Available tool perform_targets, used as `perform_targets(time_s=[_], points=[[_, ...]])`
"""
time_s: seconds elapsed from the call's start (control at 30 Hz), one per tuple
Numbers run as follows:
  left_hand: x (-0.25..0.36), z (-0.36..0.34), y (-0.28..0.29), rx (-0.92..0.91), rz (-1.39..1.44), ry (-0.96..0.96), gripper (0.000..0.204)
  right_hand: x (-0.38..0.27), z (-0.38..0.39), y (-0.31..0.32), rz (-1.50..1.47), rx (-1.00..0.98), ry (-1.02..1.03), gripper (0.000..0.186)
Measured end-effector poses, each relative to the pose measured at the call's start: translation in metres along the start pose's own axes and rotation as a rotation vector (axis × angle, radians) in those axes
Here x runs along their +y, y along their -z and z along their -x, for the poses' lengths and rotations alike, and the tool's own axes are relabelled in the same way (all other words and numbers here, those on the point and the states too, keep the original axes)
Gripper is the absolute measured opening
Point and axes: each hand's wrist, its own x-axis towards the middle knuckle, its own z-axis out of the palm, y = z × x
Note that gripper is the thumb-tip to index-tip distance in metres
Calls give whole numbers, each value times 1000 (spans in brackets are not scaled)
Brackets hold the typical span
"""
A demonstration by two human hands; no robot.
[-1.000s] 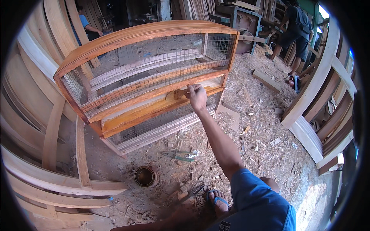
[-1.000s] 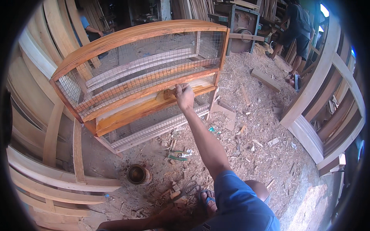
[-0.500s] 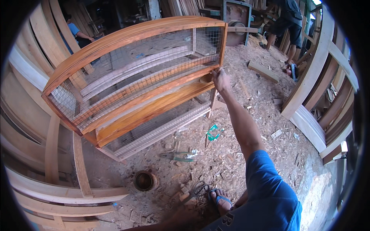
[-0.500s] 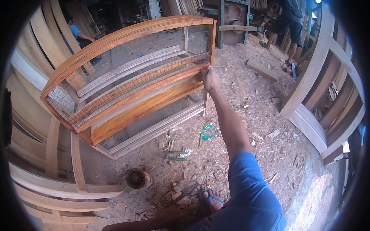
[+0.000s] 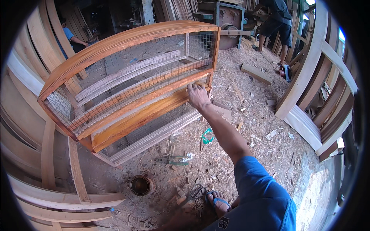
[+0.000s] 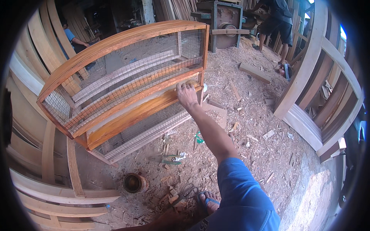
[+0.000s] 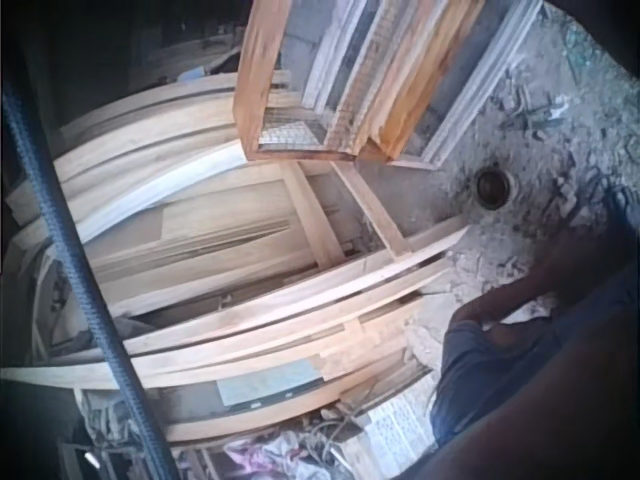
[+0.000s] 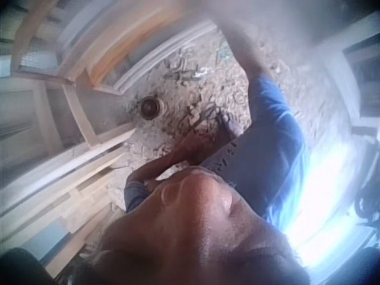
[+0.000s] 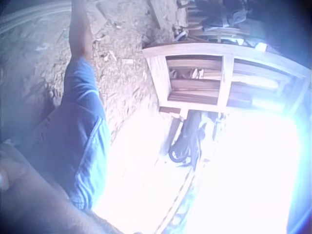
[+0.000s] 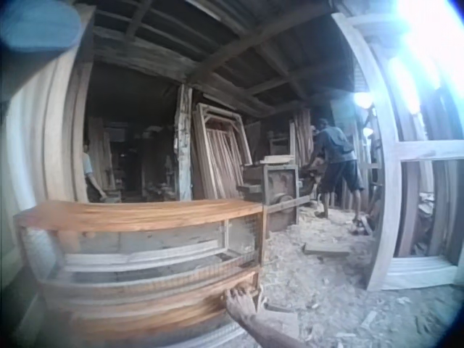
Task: The person applies varnish to a wooden frame with wire mesh using a brush. They repeatedly dip the brush into a can and coat the frame's edges and surfaces.
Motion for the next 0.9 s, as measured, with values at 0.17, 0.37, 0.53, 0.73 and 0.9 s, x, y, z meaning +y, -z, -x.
perform_targets(time_s=[0.17, 0.37, 0.53, 0.73, 0.9], points=[[-5, -8, 2, 10, -26, -33, 53, -7, 10, 8, 16, 295, 79, 22], [-7, -10, 2, 4, -22, -39, 55, 2, 11, 13, -93, 115, -61, 20], [-9, -12, 4, -6, -34, -43, 56, 2, 9, 16, -52, 129, -29, 21], [-10, -8, 1, 1, -27, -43, 58, 4, 4, -14, 51, 253, 9, 27], [-7, -3, -3, 21, -19, -36, 60, 6, -11, -21, -27, 57, -62, 29]])
